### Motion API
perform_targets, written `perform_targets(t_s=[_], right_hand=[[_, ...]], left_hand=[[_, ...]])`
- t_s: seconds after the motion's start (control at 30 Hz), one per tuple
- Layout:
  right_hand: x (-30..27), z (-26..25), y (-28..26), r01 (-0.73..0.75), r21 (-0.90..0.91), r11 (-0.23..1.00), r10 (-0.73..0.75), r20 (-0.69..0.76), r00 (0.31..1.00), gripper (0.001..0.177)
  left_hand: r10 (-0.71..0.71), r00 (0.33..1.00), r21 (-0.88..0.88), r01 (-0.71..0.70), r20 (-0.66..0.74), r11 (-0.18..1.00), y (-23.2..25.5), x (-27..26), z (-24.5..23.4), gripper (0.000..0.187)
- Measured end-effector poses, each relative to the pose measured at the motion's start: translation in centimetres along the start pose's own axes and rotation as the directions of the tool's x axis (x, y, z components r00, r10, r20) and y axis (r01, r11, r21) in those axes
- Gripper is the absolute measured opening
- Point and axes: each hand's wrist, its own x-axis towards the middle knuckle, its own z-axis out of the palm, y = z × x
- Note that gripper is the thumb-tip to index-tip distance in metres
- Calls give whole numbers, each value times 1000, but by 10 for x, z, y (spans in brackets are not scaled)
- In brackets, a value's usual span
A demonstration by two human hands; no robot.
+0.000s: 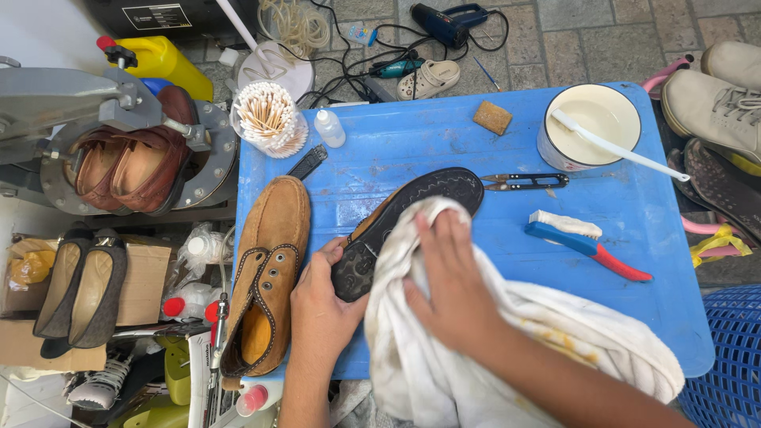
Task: The person scrubs the sole of a brown leather shoe with a brush and cleaning solution, then wipes it with a cloth. They use a small tool to scrape debris from the sole grooves and continue scrubbing.
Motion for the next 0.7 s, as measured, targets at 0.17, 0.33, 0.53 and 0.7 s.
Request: perform_targets(t_s=[0.17,0.33,0.53,0.7], right_hand=[[33,-27,33,-45,23,999,47,-64,997,92],[40,-23,22,202,-128,971,-199,29,979,79],[49,-21,-5,449,107,887,-461,184,868,82],[44,-24,-3,481,200,854,-508,117,853,70]], left_hand=[[46,999,21,-46,21,999,-3,-2,-1,67],[-6,1000,39,5,20,999,-2,2,3,75],[-28,997,73,23,70,997,0,4,1,76],[-77,993,64,71,93,995,2,3,0,74]])
